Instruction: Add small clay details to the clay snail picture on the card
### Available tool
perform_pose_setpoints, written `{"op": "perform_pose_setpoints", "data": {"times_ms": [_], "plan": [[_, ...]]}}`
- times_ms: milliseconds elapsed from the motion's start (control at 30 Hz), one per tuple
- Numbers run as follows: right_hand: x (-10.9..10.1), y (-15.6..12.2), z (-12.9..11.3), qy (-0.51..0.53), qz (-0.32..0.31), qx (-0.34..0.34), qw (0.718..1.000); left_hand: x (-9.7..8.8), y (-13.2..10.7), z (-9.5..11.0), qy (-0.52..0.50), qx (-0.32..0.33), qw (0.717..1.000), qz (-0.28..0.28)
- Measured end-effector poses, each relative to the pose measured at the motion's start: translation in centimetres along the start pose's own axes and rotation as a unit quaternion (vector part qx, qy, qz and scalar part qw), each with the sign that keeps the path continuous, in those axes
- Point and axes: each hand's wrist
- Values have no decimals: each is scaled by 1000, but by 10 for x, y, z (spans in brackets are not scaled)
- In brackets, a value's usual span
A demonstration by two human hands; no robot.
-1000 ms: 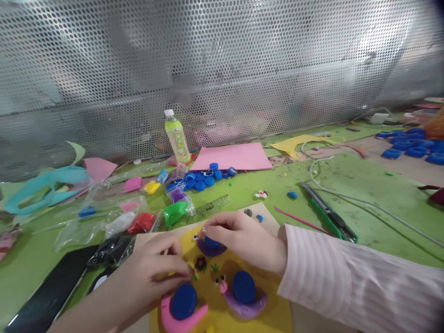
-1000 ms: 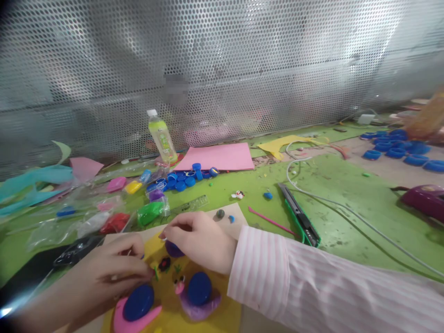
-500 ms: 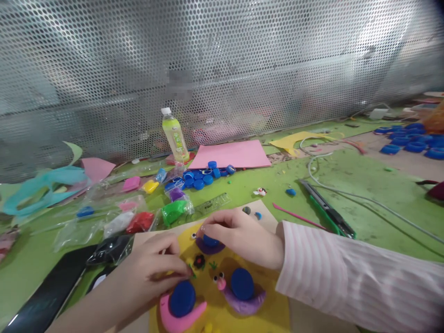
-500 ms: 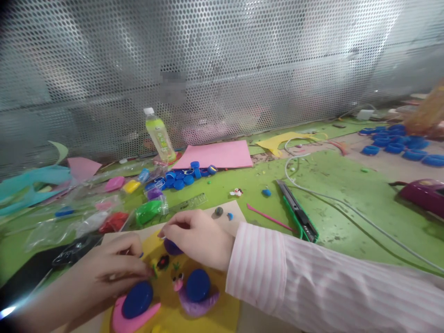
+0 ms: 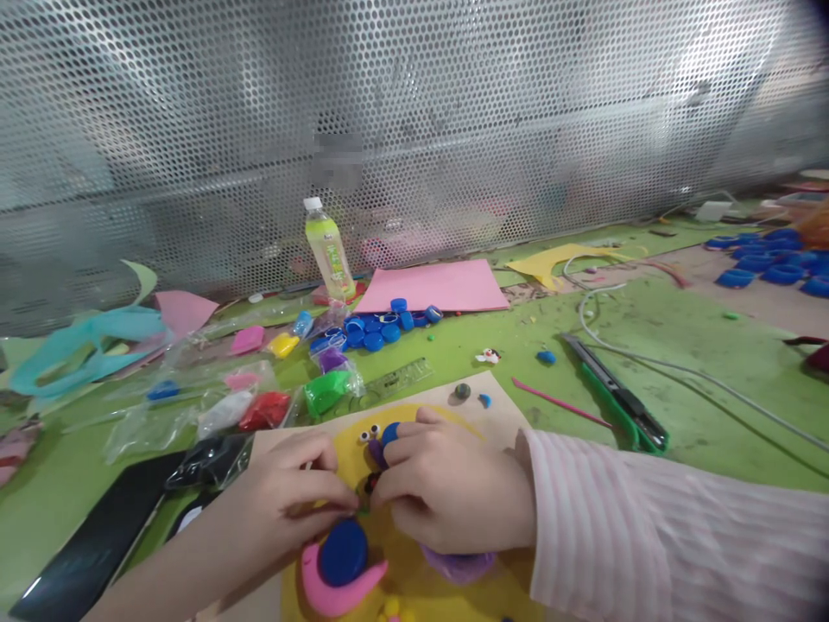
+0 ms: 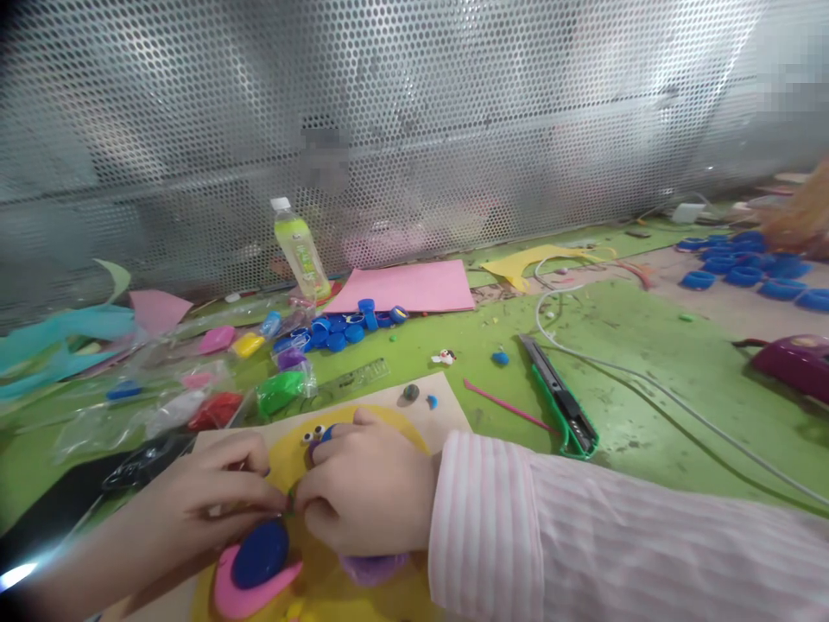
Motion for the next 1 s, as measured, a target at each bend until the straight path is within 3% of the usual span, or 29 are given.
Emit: {"op": "perform_pose_setpoints", "data": {"times_ms": [67,400,1000], "plan": [[2,-1,0,-61,-12,-21,998,0,0,0,0,-3,1000,0],[7,-2,3,-91,6,-76,993,-1,-1,-1,0,-9,1000,-14],[7,-2,2,-112,2,-85,990,1,0,0,-1,-15,1000,-7]]}}
Point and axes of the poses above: each hand's wrist, its own y-axis towards the middle knuckle, its own x-axis out of the palm, z = x × y, and after that the axes turned 5 degrees about z, right-handed
